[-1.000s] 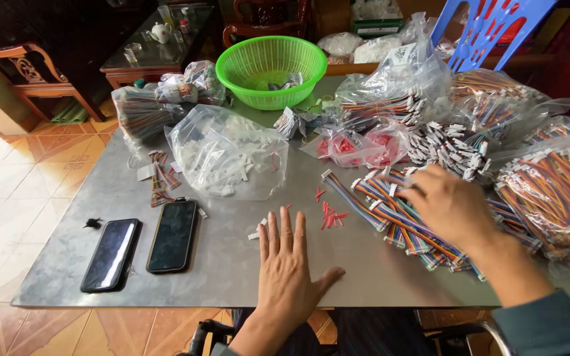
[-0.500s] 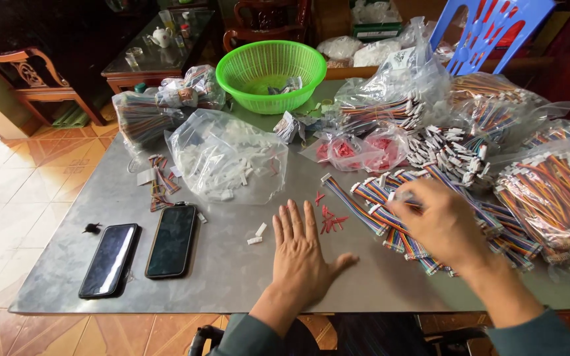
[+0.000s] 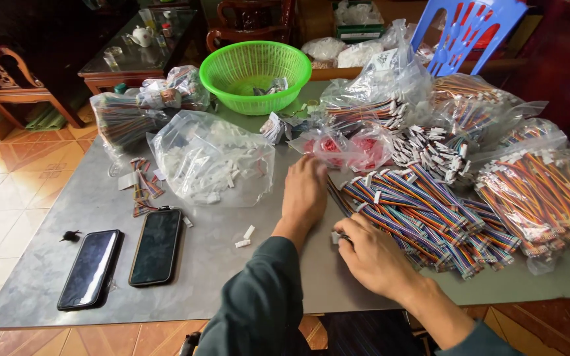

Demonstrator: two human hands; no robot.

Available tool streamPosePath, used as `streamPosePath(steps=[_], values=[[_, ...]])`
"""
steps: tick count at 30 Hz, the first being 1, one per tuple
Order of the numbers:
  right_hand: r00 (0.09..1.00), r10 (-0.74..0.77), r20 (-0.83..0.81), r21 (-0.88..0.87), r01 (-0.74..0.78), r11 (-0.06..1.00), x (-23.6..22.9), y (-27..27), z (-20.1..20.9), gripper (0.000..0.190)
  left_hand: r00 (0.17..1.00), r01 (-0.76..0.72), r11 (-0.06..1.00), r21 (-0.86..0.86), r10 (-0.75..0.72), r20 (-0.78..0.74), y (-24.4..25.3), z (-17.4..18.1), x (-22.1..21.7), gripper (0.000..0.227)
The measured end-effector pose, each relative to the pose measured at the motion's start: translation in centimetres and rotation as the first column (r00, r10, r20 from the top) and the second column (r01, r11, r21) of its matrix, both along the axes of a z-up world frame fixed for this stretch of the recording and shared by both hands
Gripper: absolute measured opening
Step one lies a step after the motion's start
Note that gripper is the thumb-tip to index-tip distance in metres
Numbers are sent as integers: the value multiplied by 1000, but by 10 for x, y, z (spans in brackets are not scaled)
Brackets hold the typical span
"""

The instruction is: The person sorts and organizes bundles of colorful ribbon cables and plastic connectors on a metal table, eventually gathering bundles and securing one with a red rubber band.

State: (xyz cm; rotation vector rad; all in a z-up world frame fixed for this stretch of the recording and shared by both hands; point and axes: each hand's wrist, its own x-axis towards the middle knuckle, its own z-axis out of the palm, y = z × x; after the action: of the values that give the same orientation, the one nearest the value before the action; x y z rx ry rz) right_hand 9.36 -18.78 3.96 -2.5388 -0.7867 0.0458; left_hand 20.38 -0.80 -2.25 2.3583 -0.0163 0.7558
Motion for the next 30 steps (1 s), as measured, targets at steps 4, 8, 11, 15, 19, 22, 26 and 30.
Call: streamPosePath(steps=[4, 8, 11, 15, 19, 22, 26, 30], values=[[998, 39, -41, 29, -38, 999, 20, 25, -14, 23, 986, 17, 960, -279, 30, 166, 14, 30, -54, 39], [995, 99, -9, 66, -98, 993, 44, 48, -23, 32, 996, 0, 868, -497, 43, 76, 9, 38, -103, 41], [988, 121, 99, 66, -128, 990, 73, 63, -24, 30, 1000, -15, 840, -542, 18, 1, 4, 41, -118, 39], [978, 75, 195, 48, -86, 995, 125, 75, -43, 27, 993, -14, 891, -453, -43, -114, -1, 36, -116, 24], [981, 21, 191, 37, -29, 999, 136, 74, -35, 31, 981, 19, 922, -387, -91, -169, -3, 40, -115, 28], [991, 17, 133, 107, -31, 994, 110, 60, -3, 53, 988, -9, 946, -325, -41, -149, -4, 31, -110, 33], [979, 9, 205, 133, -37, 990, 72, 1, 38, 57, 986, 75, 980, -187, -100, -131, -8, 27, -108, 37], [938, -268, 221, 26, 269, 963, 55, -83, 53, 60, 963, 262, 955, 140, -250, -98, -24, 40, -122, 70]])
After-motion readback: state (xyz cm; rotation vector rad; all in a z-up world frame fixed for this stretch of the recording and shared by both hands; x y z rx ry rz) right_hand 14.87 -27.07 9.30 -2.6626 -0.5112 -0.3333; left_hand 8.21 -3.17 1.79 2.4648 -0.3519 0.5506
